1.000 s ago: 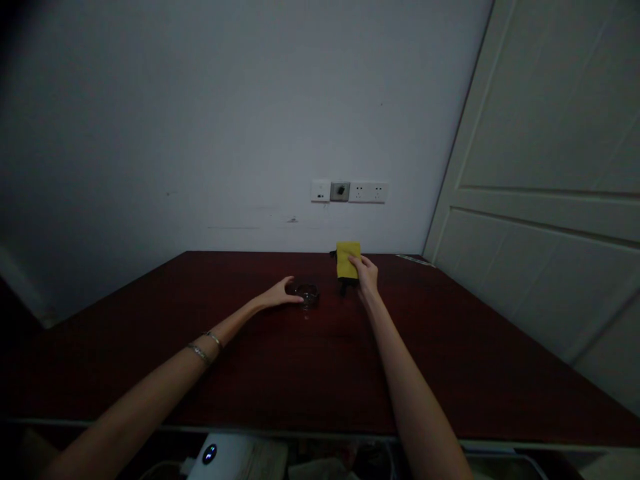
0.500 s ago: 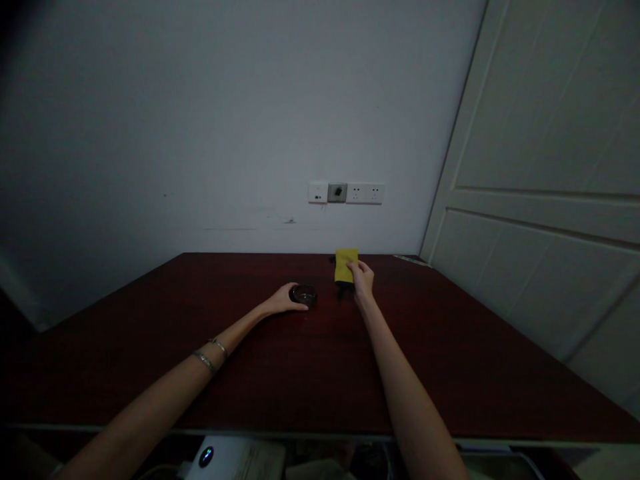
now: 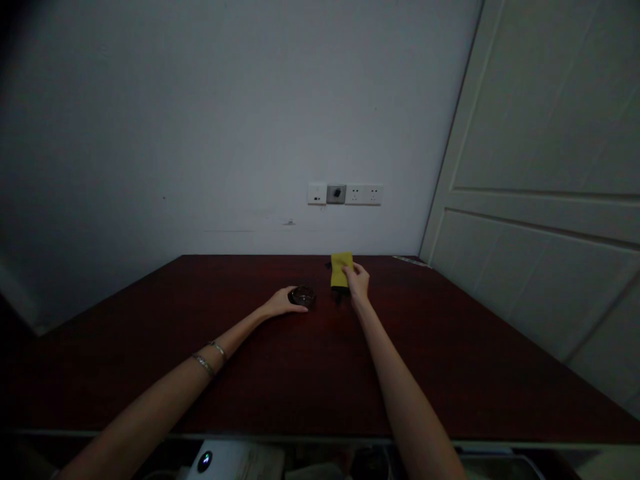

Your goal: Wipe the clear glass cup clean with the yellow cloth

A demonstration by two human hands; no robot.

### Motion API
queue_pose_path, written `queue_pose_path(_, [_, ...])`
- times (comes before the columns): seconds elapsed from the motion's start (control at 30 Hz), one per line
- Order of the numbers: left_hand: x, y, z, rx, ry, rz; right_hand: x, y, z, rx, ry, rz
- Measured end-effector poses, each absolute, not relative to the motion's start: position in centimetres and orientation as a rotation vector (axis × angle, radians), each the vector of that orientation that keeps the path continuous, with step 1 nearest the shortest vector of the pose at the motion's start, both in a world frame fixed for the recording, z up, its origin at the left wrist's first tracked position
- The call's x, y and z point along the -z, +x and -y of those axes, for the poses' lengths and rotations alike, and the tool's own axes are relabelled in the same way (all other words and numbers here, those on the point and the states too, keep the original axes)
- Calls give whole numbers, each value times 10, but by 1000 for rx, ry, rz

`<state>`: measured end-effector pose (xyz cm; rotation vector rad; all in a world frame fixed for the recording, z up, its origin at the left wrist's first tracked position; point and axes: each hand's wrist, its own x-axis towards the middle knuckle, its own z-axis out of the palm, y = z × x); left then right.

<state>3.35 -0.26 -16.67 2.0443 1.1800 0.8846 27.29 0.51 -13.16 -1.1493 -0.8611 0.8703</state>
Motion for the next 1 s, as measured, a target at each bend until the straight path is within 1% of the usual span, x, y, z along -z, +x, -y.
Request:
queue_pose_path(0.27, [166,37,-6,-1014,1882,-1109,122,265,3,-866,-1108,873])
queue_pose_path(0.43, [143,54,-19,-1190,1810,-985,106,259,9,-795,-1019,872])
queue_pose_path(0.57, [109,66,-28,-1313,1746,-850,85,262,15,-676,-939,888])
queue_pose_path(0.7, [80,71,-31,-1348,1691,-726,66,269,17,-550,-918,970])
queue_pose_path(0.87, [69,69,-36,-1307,1631,-650,46,278,11,-338,-947,1203])
queue_pose_path(1.0, [66,63,-41,-1195,1589,-591,29,284,6,-121,-938,1502])
